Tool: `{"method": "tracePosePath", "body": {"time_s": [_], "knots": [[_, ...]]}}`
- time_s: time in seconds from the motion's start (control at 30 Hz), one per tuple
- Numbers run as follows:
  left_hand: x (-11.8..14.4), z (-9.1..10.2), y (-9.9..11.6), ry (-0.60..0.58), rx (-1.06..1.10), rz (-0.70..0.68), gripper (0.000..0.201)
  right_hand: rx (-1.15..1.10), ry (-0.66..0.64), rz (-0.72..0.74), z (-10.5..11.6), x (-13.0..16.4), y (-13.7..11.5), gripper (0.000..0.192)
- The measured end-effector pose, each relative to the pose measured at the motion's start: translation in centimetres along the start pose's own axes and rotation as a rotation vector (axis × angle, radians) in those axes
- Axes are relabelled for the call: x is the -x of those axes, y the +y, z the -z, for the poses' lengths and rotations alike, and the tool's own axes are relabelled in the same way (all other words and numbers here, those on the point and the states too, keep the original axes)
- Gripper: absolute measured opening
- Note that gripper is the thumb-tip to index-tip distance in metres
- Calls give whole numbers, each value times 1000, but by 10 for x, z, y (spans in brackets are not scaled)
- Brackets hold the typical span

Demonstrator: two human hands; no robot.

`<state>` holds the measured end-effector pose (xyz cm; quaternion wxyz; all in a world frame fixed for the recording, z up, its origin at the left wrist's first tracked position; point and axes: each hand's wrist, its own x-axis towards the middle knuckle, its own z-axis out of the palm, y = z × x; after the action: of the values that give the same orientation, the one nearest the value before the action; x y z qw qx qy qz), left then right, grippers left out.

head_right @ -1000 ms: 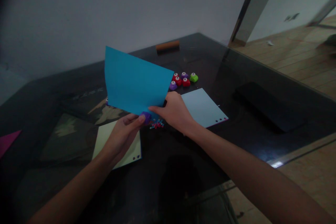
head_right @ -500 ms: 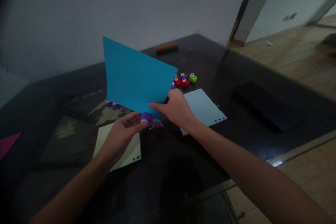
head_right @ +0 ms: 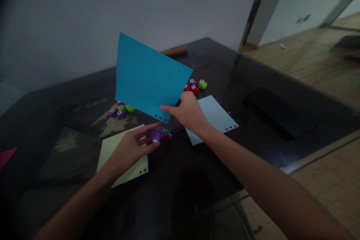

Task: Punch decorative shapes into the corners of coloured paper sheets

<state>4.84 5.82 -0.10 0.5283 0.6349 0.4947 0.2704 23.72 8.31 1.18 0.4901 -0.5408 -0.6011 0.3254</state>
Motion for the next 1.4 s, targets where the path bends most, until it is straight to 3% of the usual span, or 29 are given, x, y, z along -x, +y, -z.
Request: {"method": "tracePosePath", "body": {"time_s": [0.47,0.77,1.1,1.23,1.4], "knots": [[1,4,-4,-23,-642,-337,54,-4,-4,39,0,-2,2,15],[2,7,-2,-8,-699,-380,50,21,-2,27,-1,-2,2,17],[-1,14,-7,36,-575,-352,48,-60,20,-14,1,-4,5,16],[-4,17,-7,12,-339,-232,43,-69,44,-9,4,-6,6,20],[-10,24,-7,-134,140,3,35,-137,62,-25,9,-14,12,18]]}}
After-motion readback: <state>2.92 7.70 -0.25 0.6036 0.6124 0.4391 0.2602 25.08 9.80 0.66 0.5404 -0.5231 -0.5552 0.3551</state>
